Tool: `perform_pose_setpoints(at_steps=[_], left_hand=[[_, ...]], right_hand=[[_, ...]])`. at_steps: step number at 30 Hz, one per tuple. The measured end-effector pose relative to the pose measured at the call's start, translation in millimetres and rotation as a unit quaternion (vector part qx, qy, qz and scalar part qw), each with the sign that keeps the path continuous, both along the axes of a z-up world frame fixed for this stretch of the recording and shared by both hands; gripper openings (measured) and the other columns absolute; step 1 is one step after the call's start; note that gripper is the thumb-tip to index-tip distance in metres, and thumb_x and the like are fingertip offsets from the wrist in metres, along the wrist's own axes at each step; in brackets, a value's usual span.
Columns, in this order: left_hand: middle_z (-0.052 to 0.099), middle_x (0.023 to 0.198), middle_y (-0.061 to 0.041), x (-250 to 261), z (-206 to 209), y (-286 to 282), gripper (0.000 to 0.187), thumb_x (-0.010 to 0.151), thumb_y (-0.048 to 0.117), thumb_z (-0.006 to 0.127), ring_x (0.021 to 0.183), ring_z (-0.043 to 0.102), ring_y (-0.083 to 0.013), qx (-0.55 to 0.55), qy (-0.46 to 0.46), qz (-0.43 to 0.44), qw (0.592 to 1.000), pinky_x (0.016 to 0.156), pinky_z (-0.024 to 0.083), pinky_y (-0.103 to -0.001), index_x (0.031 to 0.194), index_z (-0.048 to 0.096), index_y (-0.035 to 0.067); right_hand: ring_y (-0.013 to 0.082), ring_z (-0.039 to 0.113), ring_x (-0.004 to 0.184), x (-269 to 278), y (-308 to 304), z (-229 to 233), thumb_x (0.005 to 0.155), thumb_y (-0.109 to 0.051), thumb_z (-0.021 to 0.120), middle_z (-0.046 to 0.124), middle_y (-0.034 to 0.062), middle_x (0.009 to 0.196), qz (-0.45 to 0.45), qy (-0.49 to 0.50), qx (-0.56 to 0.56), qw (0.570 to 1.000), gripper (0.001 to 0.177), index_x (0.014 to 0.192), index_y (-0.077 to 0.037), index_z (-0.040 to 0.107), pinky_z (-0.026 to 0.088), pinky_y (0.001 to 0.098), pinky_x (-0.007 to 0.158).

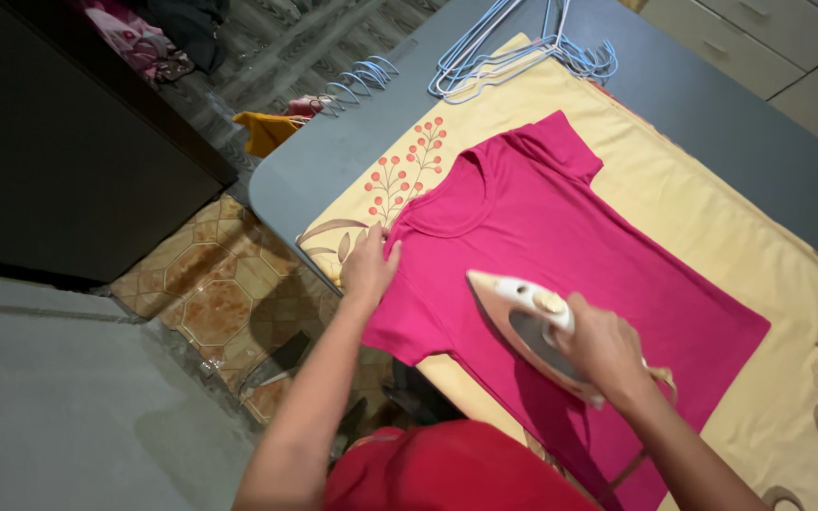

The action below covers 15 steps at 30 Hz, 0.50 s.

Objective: The person irons a pink t-shirt on an ironing board, smoothing the sleeves and body with an electric iron. After ironing, the person places the shirt on a hanger.

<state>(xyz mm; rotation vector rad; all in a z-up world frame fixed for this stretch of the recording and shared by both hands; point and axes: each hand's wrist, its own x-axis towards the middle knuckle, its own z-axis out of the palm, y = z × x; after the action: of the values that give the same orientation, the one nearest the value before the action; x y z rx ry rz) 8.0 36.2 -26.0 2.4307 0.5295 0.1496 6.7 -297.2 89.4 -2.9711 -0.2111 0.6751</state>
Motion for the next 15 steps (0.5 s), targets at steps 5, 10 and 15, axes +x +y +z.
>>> perform_pose_setpoints(at_steps=[5, 10, 15], left_hand=[[0.073, 0.095, -0.012, -2, -13, -2, 0.029, 0.098, 0.034, 0.064, 0.083, 0.073, -0.0337, 0.003, -0.003, 0.024, 1.0, 0.071, 0.056, -0.049, 0.117, 0.059, 0.013], [0.074, 0.094, -0.013, 1, -16, -1, 0.029, 0.096, 0.031, 0.066, 0.085, 0.072, -0.0348, -0.003, -0.034, 0.032, 0.999, 0.074, 0.055, -0.05, 0.114, 0.059, 0.011], [0.075, 0.092, -0.016, 7, -3, 0, 0.031, 0.094, 0.035, 0.067, 0.089, 0.072, -0.0372, -0.005, 0.019, 0.026, 0.999, 0.081, 0.054, -0.05, 0.112, 0.06, 0.011]], right_hand=[[0.0413, 0.072, 0.078, 61, 53, -30, 0.084, -0.034, 0.076, 0.073, 0.0196, 0.084, 0.047, -0.148, 0.096, 0.983, 0.036, 0.105, -0.009, 0.062, 0.054, 0.0551, 0.066], [0.0422, 0.072, 0.088, 138, 138, -31, 0.084, -0.024, 0.073, 0.074, 0.0218, 0.094, 0.04, -0.183, 0.106, 0.977, 0.027, 0.106, -0.009, 0.068, 0.057, 0.0531, 0.076], [0.0408, 0.071, 0.096, 131, 132, -10, 0.076, -0.024, 0.078, 0.073, 0.0215, 0.099, 0.07, -0.097, 0.084, 0.989, 0.037, 0.108, -0.008, 0.068, 0.056, 0.0516, 0.083]])
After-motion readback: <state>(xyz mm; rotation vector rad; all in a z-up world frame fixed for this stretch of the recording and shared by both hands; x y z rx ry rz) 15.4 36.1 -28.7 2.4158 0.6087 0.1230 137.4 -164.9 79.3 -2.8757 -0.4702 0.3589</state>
